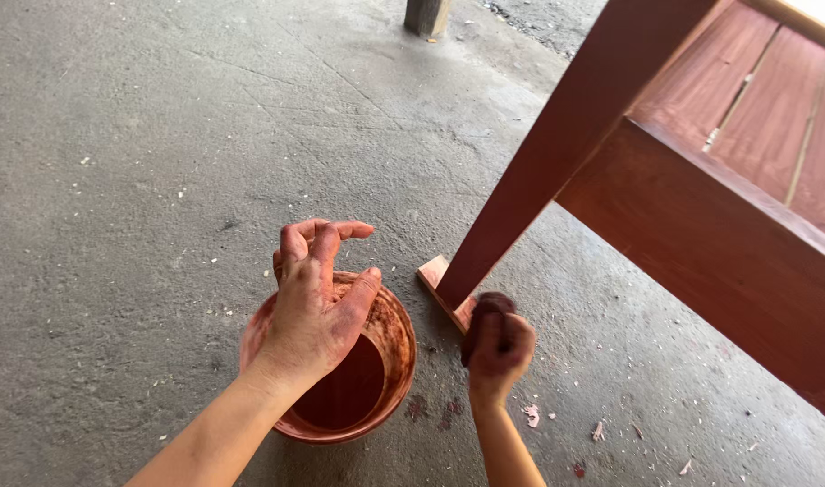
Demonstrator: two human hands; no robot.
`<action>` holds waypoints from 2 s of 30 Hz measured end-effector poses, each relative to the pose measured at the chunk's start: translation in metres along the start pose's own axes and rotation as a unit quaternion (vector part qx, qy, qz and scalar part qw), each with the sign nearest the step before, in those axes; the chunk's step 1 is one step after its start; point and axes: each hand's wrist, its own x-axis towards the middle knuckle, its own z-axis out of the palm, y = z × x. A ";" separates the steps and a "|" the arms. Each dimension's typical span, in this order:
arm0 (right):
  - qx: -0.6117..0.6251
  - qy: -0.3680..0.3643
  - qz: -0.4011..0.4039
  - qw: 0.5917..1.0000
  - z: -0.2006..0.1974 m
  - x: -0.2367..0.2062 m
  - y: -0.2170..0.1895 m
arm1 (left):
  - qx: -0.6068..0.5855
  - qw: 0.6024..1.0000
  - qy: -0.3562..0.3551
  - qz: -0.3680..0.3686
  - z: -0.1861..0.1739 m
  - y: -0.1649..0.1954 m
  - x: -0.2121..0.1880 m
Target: The person wipes a reddish-brown stain onto wooden benches and chairs using a cloth, dipping the cloth into a bucket of stain between sections. They work along the seat slats, edges, legs, and backrest rails of several furniture pieces, moving between items as they coat the surfaces.
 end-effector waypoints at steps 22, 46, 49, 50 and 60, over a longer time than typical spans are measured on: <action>0.394 0.052 0.205 0.894 0.028 0.089 -0.129 | 0.047 0.994 0.001 0.102 0.021 -0.007 -0.003; -0.267 -0.221 0.177 0.921 0.015 0.046 0.025 | 0.050 0.992 0.010 0.113 0.012 0.006 -0.010; -0.002 -0.258 0.284 0.923 -0.010 0.043 -0.012 | 0.019 0.994 0.031 0.107 0.009 0.013 -0.002; 0.107 -0.278 0.331 0.895 -0.012 0.046 -0.034 | 0.002 0.994 0.038 0.101 0.008 0.016 0.002; 0.321 -0.157 0.093 0.929 -0.059 0.174 -0.305 | -0.018 0.995 0.016 0.097 -0.014 0.085 0.072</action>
